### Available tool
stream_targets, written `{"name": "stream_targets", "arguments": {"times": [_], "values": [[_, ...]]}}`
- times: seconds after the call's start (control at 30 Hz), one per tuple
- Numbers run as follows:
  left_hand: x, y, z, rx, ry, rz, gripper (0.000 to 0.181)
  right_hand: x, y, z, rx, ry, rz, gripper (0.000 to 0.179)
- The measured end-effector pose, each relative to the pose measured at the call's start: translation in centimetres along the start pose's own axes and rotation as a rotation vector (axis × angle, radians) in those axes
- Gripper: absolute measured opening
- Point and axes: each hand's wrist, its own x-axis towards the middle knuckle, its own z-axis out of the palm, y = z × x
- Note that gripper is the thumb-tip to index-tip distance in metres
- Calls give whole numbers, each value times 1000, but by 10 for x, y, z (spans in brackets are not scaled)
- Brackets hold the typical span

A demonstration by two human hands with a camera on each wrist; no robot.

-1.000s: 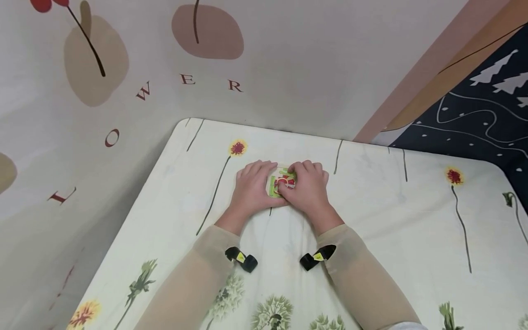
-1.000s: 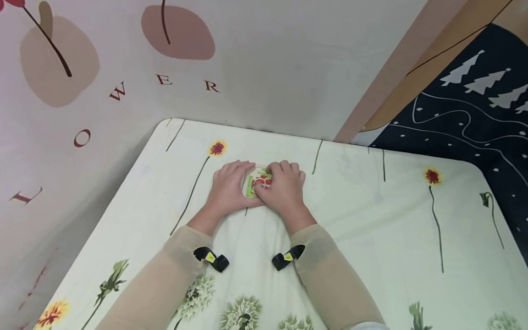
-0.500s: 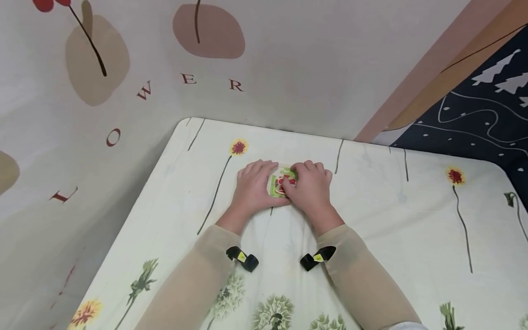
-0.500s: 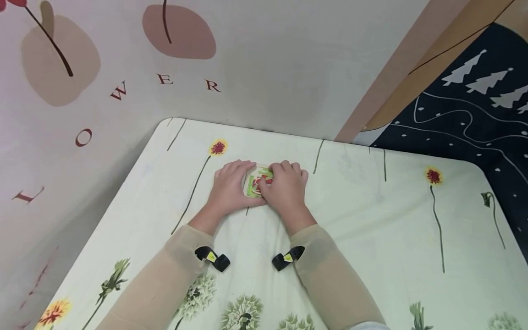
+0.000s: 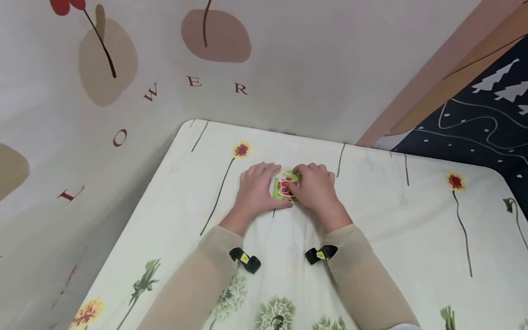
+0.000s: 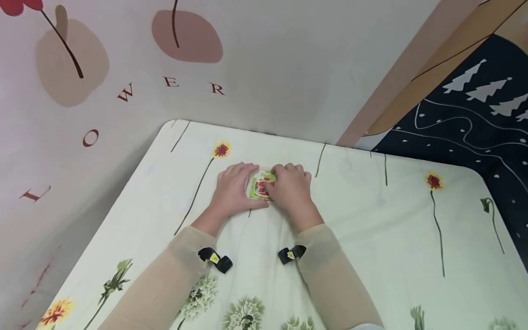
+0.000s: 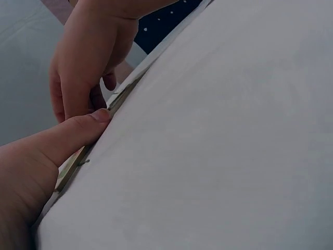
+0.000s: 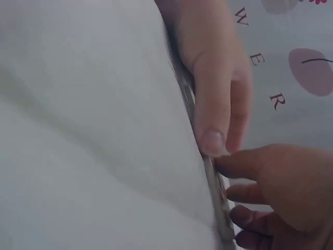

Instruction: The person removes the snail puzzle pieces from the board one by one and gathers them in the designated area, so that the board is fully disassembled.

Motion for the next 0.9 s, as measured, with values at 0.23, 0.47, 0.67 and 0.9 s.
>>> {"name": "stream_targets", "arguments": {"times": [0.23, 0.47, 0.67, 0.9], "values": [[-5, 1, 6, 17, -30, -13, 106, 5, 1, -10, 21, -178, 43, 50], [-4, -1, 5, 25, -22, -12, 106, 10, 0, -18, 67, -213, 50, 48], [-1, -2, 4, 29, -9, -13, 106, 15, -1, -20, 117, -208, 65, 46], [1, -3, 5, 32, -9, -12, 107, 16, 0, -20, 161, -199, 95, 46]]}}
